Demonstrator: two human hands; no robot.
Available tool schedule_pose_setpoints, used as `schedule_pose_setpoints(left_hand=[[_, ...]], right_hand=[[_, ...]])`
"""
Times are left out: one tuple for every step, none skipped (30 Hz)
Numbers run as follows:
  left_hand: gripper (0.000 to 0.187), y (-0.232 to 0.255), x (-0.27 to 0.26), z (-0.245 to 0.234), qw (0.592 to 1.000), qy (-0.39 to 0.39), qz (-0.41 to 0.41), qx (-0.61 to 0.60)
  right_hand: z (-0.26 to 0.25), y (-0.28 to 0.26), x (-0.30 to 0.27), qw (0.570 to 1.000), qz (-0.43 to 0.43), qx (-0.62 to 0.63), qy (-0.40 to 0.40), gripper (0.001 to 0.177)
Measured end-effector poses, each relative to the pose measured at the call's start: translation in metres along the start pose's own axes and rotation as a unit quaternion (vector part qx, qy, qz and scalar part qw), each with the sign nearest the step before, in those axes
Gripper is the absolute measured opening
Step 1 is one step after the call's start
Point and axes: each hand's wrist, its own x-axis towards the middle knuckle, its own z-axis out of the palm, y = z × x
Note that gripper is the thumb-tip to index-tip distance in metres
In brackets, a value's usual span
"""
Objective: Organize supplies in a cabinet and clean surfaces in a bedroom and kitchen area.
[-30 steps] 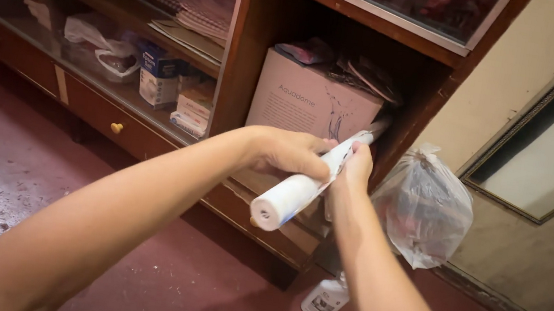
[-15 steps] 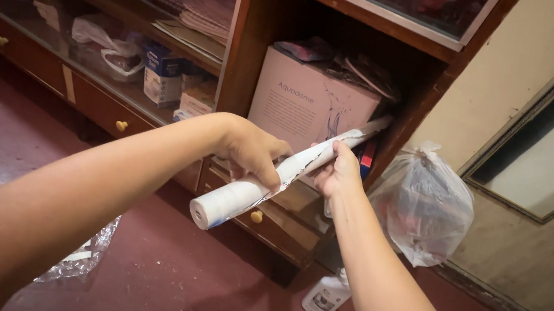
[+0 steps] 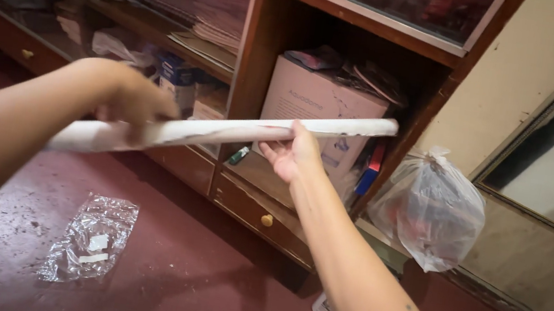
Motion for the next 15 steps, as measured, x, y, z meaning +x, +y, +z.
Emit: schedule_pose_setpoints(left_hand=[[0.086,-0.018,0.004,0.005,1.0,0.002,-0.001,-0.001],[0.083,-0.035,0.008,0.008,1.0,0.028,-0.01,0.008],[0.08,-0.052,0.012,0.012,0.998,0.053,-0.02,0.016],[0.08,-0.065,0.023,0.014,0.998,0.058,-0.019,0.015],[0.069,-0.078,0.034,0.016,0.995,0.096,0.024,0.001],[0.058,-0.09,0.047,0.02,0.989,0.131,0.069,-0.012],[0.058,-0.091,0.051,0.021,0.989,0.133,0.07,-0.013],[0.059,-0.093,0.055,0.023,0.977,0.181,0.088,-0.062],[0.06,-0.094,0.06,0.024,0.961,0.228,0.107,-0.111],[0.06,-0.091,0.066,0.021,0.96,0.232,0.109,-0.112],[0.06,-0.088,0.073,0.017,0.926,0.297,0.174,-0.157],[0.061,-0.085,0.08,0.014,0.88,0.36,0.235,-0.203],[0.061,-0.069,0.08,0.007,0.878,0.363,0.237,-0.203],[0.063,-0.053,0.08,0.002,0.87,0.413,0.225,-0.152],[0.065,-0.037,0.081,-0.004,0.856,0.46,0.212,-0.099]], right_hand=[[0.01,-0.002,-0.004,1.0,-0.001,0.0,-0.002,0.039],[0.021,-0.005,-0.008,1.0,-0.007,-0.015,0.025,0.04],[0.032,-0.009,-0.011,0.998,-0.014,-0.028,0.053,0.042],[0.036,-0.011,0.0,0.998,-0.018,-0.03,0.05,0.042],[0.041,-0.013,0.012,0.996,-0.056,-0.058,0.037,0.04],[0.043,-0.014,0.023,0.992,-0.093,-0.086,0.027,0.038],[0.05,-0.025,0.027,0.991,-0.095,-0.087,0.026,0.038],[0.055,-0.034,0.031,0.988,-0.108,-0.095,0.051,0.037],[0.06,-0.044,0.035,0.984,-0.122,-0.103,0.075,0.037],[0.056,-0.054,0.045,0.984,-0.125,-0.104,0.074,0.037],[0.052,-0.064,0.055,0.981,-0.145,-0.09,0.088,0.035],[0.049,-0.075,0.066,0.978,-0.165,-0.075,0.101,0.033],[0.041,-0.085,0.085,0.978,-0.167,-0.077,0.1,0.033],[0.033,-0.094,0.105,0.971,-0.21,-0.061,0.092,0.026],[0.023,-0.103,0.126,0.963,-0.252,-0.046,0.084,0.023]])
